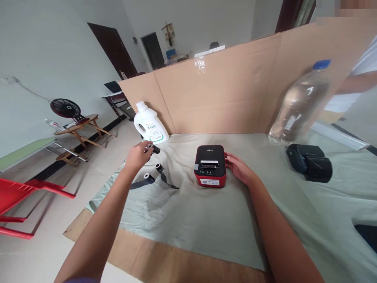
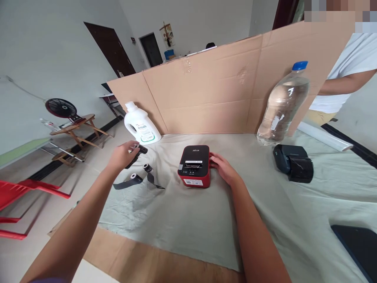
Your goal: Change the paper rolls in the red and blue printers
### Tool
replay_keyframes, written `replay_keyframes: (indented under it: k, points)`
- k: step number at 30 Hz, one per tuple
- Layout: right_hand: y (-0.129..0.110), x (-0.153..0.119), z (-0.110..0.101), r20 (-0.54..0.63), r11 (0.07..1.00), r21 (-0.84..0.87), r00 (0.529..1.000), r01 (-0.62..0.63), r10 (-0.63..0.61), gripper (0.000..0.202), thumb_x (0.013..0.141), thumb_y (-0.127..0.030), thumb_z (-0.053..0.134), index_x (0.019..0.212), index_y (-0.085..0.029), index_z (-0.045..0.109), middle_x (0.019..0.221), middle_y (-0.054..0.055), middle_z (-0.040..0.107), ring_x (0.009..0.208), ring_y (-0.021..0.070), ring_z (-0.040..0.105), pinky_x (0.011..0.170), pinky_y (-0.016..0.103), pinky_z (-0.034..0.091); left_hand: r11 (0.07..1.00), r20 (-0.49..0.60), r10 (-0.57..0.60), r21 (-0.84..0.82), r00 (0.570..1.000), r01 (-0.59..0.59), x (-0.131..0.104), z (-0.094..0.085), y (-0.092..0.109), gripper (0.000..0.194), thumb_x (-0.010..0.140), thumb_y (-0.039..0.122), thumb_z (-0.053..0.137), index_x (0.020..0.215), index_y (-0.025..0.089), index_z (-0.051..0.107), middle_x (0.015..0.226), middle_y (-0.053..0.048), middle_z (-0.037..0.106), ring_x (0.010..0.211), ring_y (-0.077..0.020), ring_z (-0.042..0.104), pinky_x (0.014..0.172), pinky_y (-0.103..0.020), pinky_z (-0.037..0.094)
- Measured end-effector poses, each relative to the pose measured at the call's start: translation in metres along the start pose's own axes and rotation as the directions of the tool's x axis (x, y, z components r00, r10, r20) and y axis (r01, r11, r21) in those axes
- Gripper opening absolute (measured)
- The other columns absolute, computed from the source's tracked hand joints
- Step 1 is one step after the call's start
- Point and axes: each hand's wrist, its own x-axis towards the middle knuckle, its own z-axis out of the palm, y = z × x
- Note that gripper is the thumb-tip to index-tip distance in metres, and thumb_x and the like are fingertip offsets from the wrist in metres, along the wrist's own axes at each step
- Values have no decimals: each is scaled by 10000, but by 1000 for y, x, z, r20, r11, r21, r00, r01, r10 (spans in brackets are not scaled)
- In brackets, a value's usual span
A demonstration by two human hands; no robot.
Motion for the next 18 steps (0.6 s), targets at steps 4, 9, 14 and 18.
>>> replay_keyframes:
  k: [4, 9, 14, 18]
  points:
    - [-2, -1, 4, -16, 1000, -29, 1000, -3, 3, 393, 837, -446, 690, 1215, -337, 698, 1348, -2, 671, 1310, 287, 555, 1063, 443, 457, 1000, 89, -5, -10, 996, 6, -67, -24, 5, 342, 867, 410, 561, 1140, 256, 698, 977, -65, 753, 849, -271, 701, 794, -363, 517]
    - [-4, -4, 5, 44, 998, -68, 999, 18, -15, 424, 883, -494, 631, 1277, -344, 679, 1387, -7, 652, 1328, 292, 544, 1082, 450, 444, 1000, 218, -7, -12, 976, 9, -147, 2, 8, 311, 881, 388, 509, 1107, 312, 708, 1045, -68, 753, 901, -296, 710, 793, -375, 519]
    - [3, -2, 5, 5, 995, -97, 1000, 29, -29, 434, 881, -515, 638, 1284, -357, 666, 1375, -17, 661, 1313, 269, 563, 1076, 421, 456, 996, 136, -67, -41, 988, 74, -167, 20, 2, 309, 893, 332, 530, 1138, 315, 716, 1185, -81, 751, 1082, -334, 688, 960, -462, 503]
    - [15, -9, 23, -229, 973, -158, 952, 169, -202, 469, 840, -561, 625, 1191, -261, 704, 1273, 55, 714, 1205, 290, 630, 1013, 445, 509, 991, -38, -42, -132, 998, 36, -145, 28, 36, 366, 904, 337, 559, 1231, 259, 703, 1368, -105, 670, 1304, -364, 578, 1119, -539, 412]
